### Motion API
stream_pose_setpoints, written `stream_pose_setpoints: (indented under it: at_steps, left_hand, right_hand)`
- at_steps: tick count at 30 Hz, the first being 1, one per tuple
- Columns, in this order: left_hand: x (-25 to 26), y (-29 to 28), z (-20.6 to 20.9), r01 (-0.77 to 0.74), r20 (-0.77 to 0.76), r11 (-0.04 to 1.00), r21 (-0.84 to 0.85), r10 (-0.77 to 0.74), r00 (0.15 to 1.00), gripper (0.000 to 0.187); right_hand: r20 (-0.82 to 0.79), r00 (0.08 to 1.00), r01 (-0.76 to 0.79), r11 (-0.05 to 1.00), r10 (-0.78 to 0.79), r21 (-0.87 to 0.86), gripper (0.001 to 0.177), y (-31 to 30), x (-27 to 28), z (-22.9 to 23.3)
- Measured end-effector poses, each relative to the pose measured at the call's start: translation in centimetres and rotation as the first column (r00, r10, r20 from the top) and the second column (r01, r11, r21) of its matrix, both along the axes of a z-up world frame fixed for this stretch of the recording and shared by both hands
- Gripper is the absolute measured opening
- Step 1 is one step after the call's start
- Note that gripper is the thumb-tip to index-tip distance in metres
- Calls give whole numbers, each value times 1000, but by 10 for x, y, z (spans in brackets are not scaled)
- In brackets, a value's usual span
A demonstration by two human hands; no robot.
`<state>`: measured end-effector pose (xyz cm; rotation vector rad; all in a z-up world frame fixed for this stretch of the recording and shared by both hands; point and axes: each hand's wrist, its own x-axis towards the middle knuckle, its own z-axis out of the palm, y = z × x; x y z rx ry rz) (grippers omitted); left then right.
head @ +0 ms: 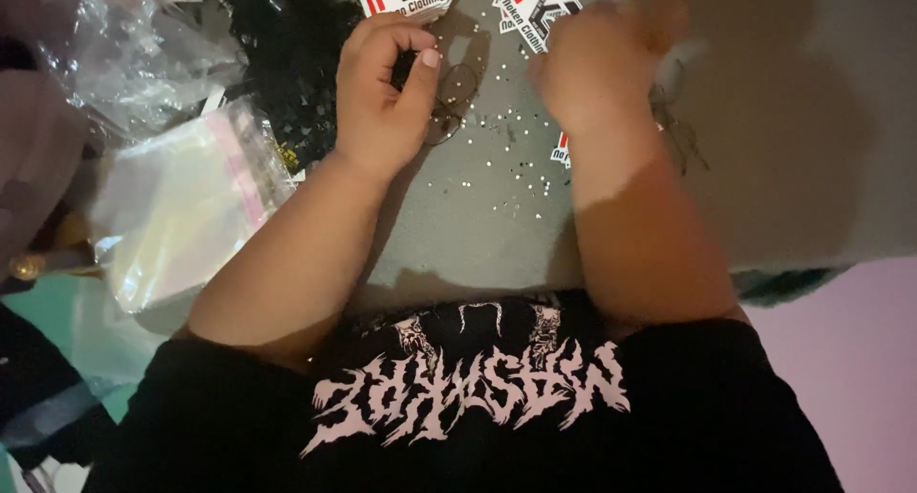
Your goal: The person assembles keychains by hand, threading a black cord through a small white bead and attaching it to a branded tag. The person repeats this process for multiple tags, handling the cords, beads, and tags directly.
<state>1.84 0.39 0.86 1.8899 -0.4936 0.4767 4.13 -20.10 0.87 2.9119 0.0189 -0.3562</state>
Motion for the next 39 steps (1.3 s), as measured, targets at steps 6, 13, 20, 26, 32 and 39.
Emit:
stream_pose_setpoints:
  at_steps: [6, 13, 20, 26, 32, 39]
  left_hand:
    - [0, 1, -5, -8, 2, 998, 54, 8, 1000, 7]
    - [-7, 5, -2, 42, -129, 999, -7, -43, 991, 33]
    - [-2, 1, -25, 60, -285, 923, -380, -178, 942, 30]
    - [-5, 1, -14, 62, -228, 815, -576, -233, 945, 12]
    - [-8, 4, -18, 68, -289, 817, -572, -278, 916, 2]
    - [-10, 4, -13, 185, -310, 852, -489, -368, 876, 12]
  right_hand:
    - [-6, 997, 74, 997, -74, 36, 32, -3, -4, 2]
    - [504, 847, -348, 893, 169, 286, 17, 7, -29, 25]
    - [599, 732, -632, 652, 326, 418, 8, 21, -36, 19]
    - [298, 923, -347, 858, 242, 378, 40, 28, -33, 27]
    - [170, 930, -361, 891, 325, 276, 25, 43, -36, 0]
    - [-117, 950, -255, 935, 290, 247, 19, 49, -40, 34]
